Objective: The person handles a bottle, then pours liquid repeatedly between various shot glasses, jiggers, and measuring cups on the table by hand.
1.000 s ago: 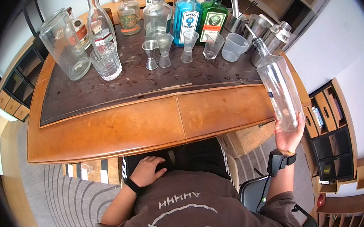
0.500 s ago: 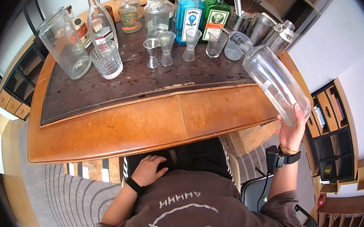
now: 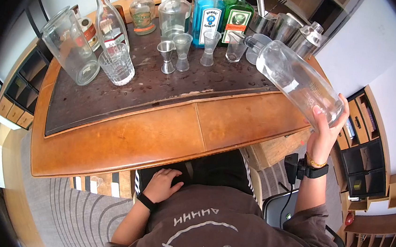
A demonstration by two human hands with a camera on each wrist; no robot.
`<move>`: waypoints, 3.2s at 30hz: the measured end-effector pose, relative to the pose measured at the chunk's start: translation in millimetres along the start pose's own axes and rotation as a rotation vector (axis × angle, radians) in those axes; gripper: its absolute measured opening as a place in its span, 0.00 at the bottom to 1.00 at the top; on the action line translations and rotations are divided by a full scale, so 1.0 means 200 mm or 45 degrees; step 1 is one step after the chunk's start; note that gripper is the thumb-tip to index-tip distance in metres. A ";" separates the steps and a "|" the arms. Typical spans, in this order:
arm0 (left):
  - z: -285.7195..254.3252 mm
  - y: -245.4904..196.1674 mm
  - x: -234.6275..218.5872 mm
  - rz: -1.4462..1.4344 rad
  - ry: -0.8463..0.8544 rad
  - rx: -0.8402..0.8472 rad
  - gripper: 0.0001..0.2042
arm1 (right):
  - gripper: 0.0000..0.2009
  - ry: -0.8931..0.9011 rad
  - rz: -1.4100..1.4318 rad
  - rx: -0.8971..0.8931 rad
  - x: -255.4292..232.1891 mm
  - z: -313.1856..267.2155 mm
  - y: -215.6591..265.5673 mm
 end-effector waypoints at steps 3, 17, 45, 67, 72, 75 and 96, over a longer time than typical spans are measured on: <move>0.00 -0.01 0.00 0.005 0.001 -0.003 0.18 | 0.33 -0.052 0.091 0.095 -0.05 -0.04 -0.07; 0.01 -0.02 -0.02 -0.015 -0.003 0.003 0.18 | 0.26 -0.036 0.836 0.565 -0.22 -0.10 -0.40; 0.18 -0.71 -0.55 -0.372 -0.068 0.423 0.13 | 0.26 -0.119 1.049 0.597 -0.30 -0.08 -0.55; 0.99 -0.91 -0.55 0.491 -0.035 0.679 0.40 | 0.25 -0.174 1.025 0.606 -0.38 -0.06 -0.65; 0.72 -0.88 -0.61 0.378 -0.029 0.656 0.40 | 0.22 -0.240 0.930 0.616 -0.35 -0.02 -0.62; 0.55 -0.85 -0.67 0.437 0.062 0.489 0.39 | 0.20 -0.272 0.833 0.614 -0.38 0.00 -0.62; 0.07 -0.63 -0.77 0.418 -0.137 0.059 0.36 | 0.31 -0.241 0.165 0.257 -0.39 0.13 -0.32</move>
Point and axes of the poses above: each hand's wrist, its own z-axis towards the middle knuckle, its own x-axis out of the palm, y = z × x, the point moved 4 cm from there along z, towards the middle knuckle, and after that the axes turned 3 degrees about -y, right-handed, at the moved point
